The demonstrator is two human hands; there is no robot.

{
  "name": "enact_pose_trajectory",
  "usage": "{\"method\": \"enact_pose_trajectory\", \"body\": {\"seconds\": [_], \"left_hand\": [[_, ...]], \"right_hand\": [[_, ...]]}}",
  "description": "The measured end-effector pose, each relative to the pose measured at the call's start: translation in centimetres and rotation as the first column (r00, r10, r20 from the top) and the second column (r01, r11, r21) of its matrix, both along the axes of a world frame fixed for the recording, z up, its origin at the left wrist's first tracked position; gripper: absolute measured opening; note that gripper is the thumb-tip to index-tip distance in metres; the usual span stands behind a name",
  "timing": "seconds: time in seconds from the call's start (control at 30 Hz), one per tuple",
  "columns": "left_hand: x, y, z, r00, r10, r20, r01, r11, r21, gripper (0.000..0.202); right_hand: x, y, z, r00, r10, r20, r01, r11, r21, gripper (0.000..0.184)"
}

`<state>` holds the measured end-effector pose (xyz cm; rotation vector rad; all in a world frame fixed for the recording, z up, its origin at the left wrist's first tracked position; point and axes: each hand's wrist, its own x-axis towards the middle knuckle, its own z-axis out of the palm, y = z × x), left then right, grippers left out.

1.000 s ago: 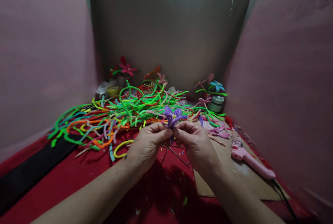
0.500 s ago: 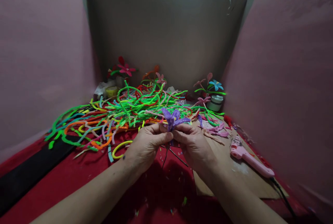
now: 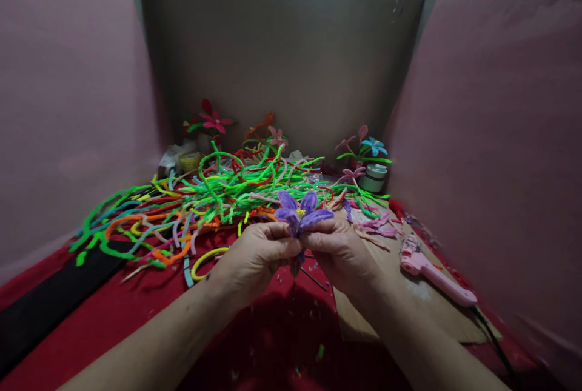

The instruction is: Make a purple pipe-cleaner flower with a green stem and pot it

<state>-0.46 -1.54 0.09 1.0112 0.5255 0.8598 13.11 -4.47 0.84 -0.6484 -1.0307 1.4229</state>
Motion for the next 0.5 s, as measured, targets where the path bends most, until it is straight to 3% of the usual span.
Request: {"method": "enact_pose_trajectory", "body": {"seconds": [0.23, 0.4, 0.5], "left_hand": [[0.08, -0.41, 0.38, 0.999, 0.050, -0.004, -0.050, 0.999, -0.015, 0.023], [0.15, -0.80, 0.67, 0.995, 0.094, -0.028, -0.093, 0.995, 0.042, 0.020], [0.07, -0.89, 0.73, 0.987, 0.154, -0.048, -0.150, 0.985, 0.083, 0.019]], "right_hand": [[0.02, -0.26, -0.28, 0.998, 0.024, -0.057, -0.026, 0.999, -0.036, 0.003], [-0.15, -0.50, -0.27, 0.989, 0.024, -0.146, -0.034, 0.997, -0.071, 0.014], [-0.31, -0.75, -0.27, 0.989, 0.028, -0.145, -0.033, 0.999, -0.032, 0.004]]}}
